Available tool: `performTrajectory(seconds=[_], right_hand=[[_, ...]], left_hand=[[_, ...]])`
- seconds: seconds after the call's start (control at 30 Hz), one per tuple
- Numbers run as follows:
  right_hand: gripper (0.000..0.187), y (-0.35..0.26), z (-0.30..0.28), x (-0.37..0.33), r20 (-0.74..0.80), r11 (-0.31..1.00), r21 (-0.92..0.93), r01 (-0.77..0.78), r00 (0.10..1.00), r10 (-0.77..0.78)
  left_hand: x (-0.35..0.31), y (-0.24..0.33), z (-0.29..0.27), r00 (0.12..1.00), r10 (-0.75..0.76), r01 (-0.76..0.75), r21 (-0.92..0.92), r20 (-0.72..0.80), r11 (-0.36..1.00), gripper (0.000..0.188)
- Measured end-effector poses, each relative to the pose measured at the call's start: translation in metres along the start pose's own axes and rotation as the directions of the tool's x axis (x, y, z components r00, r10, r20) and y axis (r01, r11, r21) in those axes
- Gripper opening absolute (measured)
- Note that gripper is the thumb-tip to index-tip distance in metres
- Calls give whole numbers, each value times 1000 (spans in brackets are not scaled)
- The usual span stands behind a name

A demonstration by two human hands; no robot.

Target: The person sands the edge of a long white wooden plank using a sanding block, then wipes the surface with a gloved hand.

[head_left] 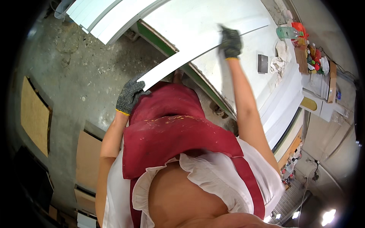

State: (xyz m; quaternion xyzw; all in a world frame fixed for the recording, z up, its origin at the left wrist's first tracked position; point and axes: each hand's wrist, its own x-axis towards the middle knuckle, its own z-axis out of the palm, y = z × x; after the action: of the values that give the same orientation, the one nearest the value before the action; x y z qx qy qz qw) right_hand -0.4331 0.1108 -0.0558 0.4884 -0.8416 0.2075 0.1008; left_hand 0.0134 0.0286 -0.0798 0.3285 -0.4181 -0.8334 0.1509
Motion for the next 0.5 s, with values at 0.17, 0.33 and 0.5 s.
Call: performTrajectory(seconds=[0.17, 0.33, 0.5], right_hand=[[25, 75, -7, 34, 54, 964, 4, -266, 963, 265], [26, -119, -35, -63, 456, 861, 121, 493, 743, -490], [41, 5, -3, 2, 66, 904, 205, 375, 916, -395]], left_hand=[[2, 21, 20, 995, -100, 96, -237, -4, 967, 56], [8, 26, 27, 964, -222, 206, -114, -146, 972, 50], [11, 28, 30, 965, -238, 230, -77, -114, 970, 57]])
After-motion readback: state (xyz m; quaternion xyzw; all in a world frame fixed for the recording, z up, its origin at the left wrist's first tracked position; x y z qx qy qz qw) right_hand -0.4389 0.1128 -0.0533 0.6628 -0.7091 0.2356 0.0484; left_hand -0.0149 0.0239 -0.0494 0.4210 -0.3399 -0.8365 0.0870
